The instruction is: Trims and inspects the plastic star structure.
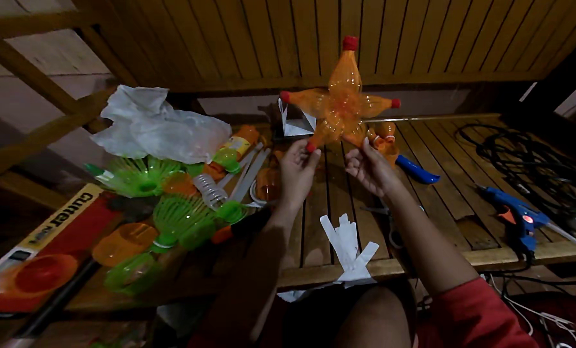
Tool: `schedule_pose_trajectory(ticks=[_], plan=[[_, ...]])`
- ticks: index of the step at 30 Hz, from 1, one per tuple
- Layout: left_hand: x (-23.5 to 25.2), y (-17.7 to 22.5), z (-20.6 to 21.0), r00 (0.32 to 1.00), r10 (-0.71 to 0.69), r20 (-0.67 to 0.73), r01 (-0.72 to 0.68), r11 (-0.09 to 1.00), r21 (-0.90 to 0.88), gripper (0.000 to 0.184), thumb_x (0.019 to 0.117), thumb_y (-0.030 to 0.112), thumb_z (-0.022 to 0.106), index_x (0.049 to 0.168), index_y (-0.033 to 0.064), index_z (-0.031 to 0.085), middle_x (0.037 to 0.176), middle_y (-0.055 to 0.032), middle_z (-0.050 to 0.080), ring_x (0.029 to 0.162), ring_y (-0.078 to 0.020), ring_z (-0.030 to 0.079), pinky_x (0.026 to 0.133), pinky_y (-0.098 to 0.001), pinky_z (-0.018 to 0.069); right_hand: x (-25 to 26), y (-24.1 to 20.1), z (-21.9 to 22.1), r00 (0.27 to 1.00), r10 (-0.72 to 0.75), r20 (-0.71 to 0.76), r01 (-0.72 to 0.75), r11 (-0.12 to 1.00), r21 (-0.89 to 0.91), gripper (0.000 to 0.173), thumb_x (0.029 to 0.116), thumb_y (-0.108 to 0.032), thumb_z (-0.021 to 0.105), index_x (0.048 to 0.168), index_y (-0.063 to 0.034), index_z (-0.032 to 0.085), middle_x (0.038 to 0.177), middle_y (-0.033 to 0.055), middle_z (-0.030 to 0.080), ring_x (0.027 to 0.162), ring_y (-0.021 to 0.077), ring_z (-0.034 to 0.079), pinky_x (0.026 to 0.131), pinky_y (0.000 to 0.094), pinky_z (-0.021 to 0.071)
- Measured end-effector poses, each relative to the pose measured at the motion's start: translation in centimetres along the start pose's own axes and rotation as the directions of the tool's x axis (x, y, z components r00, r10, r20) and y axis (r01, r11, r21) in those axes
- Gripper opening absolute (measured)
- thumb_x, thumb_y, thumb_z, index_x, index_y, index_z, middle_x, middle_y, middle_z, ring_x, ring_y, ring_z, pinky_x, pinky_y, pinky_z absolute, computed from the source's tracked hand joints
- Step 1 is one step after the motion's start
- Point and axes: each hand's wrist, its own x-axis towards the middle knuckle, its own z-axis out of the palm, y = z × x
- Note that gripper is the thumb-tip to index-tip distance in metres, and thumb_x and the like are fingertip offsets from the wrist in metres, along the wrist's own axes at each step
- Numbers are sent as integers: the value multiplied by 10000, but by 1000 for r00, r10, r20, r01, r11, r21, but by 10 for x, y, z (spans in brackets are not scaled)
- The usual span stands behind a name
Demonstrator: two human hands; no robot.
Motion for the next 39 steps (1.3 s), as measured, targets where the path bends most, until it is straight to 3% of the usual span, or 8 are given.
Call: schedule_pose_trajectory(ticks=[3,7,11,15,21,30,36,39], plan=[[0,-1,0,1000,4,29,-9,984,176,352,1012,76,621,1327,-63,548,1158,-201,669,950,-188,668,860,-328,546,1,1,1,1000,-6,-13,5,999,-35,538,1134,-367,186,985,-109,634,806,-24,691,708,47,666,745,215,584],[2,-6,-2,986,-151,71,128,957,261,349,1058,125,557,1351,-63,538,1206,-224,662,1019,-271,684,926,-432,547,0,-1,1,1000,8,-22,-9,1000,-14,487,1136,-363,174,1285,-90,548,857,-29,674,707,42,656,743,206,581],[7,-9,-12,967,-250,46,232,940,249,294,1064,169,556,1233,-62,623,1101,-195,674,887,-224,674,837,-400,560,-1,-2,2,999,7,-36,-7,1000,-10,474,1134,-375,191,1243,-114,572,847,-32,685,702,42,662,734,209,583],[7,-10,-18,957,-288,33,286,957,56,197,973,158,704,1011,-27,647,870,-63,679,730,-93,655,719,-274,572,0,-1,0,1000,-8,-21,8,1000,8,489,1133,-366,178,1291,-132,577,842,-47,697,704,35,667,729,208,585],[-3,0,-15,945,-271,182,311,917,-248,212,1014,92,614,1215,24,622,1147,-41,672,886,-92,673,802,-263,575,-1,0,-2,1000,-15,-3,15,1000,9,499,1134,-362,174,1304,-127,579,840,-48,698,700,31,665,721,203,584],[1,0,-10,934,-341,103,354,850,-391,166,1059,139,540,1120,40,659,1053,-12,705,818,-79,657,747,-249,563,-1,1,0,1000,5,-1,-5,999,-42,489,1135,-366,184,1372,-115,531,871,-29,696,705,43,672,712,200,587],[2,3,-10,906,-414,90,410,804,-430,184,1058,141,538,1205,60,614,1015,-3,692,813,-85,651,749,-255,553,-3,2,3,1000,-16,11,17,997,-81,505,1134,-363,203,1029,-100,621,821,-2,709,697,61,681,723,217,591],[1,-2,-10,914,-368,170,397,897,-192,170,1056,108,527,1130,8,644,1001,-38,676,804,-103,644,749,-272,560,-3,2,2,1000,-24,12,25,994,-110,504,1133,-370,195,1017,-121,617,835,-25,702,715,50,671,757,223,586]])
